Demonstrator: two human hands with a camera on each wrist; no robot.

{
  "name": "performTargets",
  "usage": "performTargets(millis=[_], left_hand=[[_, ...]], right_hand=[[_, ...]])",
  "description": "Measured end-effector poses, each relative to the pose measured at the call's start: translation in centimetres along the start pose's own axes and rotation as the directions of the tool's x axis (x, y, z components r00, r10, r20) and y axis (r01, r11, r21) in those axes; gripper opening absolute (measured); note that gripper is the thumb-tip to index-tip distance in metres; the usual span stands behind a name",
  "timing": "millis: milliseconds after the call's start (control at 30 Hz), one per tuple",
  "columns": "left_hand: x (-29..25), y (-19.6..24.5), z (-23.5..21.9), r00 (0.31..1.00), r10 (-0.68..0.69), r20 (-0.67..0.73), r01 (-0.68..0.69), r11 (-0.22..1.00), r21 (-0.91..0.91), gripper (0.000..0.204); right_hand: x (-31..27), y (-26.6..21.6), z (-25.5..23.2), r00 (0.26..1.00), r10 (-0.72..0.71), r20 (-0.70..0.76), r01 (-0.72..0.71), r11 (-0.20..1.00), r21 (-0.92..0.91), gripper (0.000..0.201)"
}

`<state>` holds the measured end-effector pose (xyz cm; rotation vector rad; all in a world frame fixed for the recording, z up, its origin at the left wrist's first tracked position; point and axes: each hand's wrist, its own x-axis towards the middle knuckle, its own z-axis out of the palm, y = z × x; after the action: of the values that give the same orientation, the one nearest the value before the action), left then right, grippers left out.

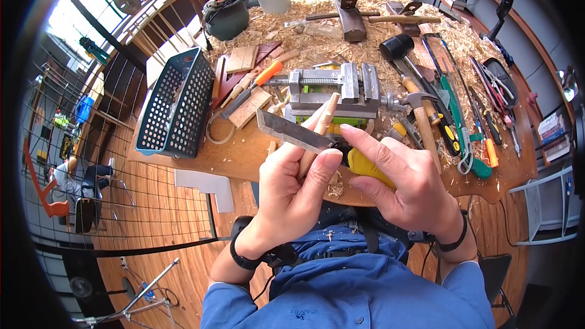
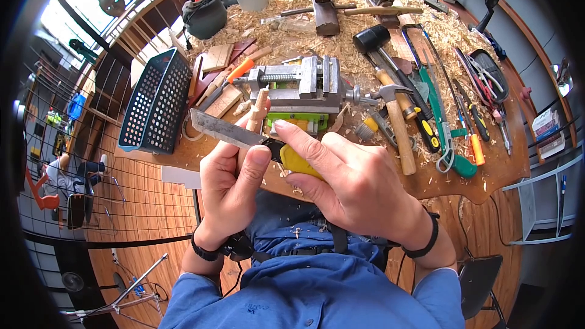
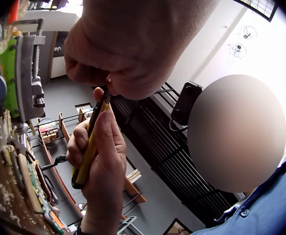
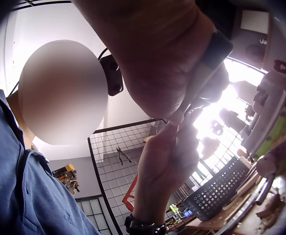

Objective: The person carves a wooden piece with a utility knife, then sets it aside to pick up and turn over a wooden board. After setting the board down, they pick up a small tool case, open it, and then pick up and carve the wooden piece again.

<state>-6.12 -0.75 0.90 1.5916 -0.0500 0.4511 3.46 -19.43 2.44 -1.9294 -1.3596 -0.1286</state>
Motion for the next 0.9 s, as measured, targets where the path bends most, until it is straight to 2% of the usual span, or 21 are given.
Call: performTargets(millis=[333, 467, 600, 667, 900], left_hand=[[0.2, -0.1, -0.2, 0.999, -0.022, 0.032, 0.022, 1.0, 0.009, 0.044], [0.3, -0.2, -0.2, 0.999, 0.031, 0.03, -0.032, 0.999, 0.042, 0.045], [0.3, -0.3, -0.1, 0.999, 0.002, 0.035, -0.003, 1.0, 0.024, 0.048], [0.4, -0.3, -0.1, 0.999, -0.013, 0.038, 0.013, 1.0, -0.004, 0.048], [0.9, 0.0, 0.3, 1.0, -0.006, 0.03, 0.005, 1.0, 0.026, 0.051]], right_hand=[[-0.1, -0.3, -0.1, 0.999, 0.039, 0.036, -0.039, 0.999, 0.0, 0.059], [-0.2, -0.3, -0.1, 0.998, 0.046, 0.041, -0.046, 0.999, -0.011, 0.06], [-0.2, -0.1, 0.0, 0.998, 0.048, 0.042, -0.047, 0.999, -0.011, 0.059], [-0.3, 0.6, 0.7, 0.996, -0.046, -0.072, 0.046, 0.999, -0.006, 0.065], [-0.6, 0.6, 0.4, 0.994, -0.042, -0.1, 0.04, 0.999, -0.024, 0.065]])
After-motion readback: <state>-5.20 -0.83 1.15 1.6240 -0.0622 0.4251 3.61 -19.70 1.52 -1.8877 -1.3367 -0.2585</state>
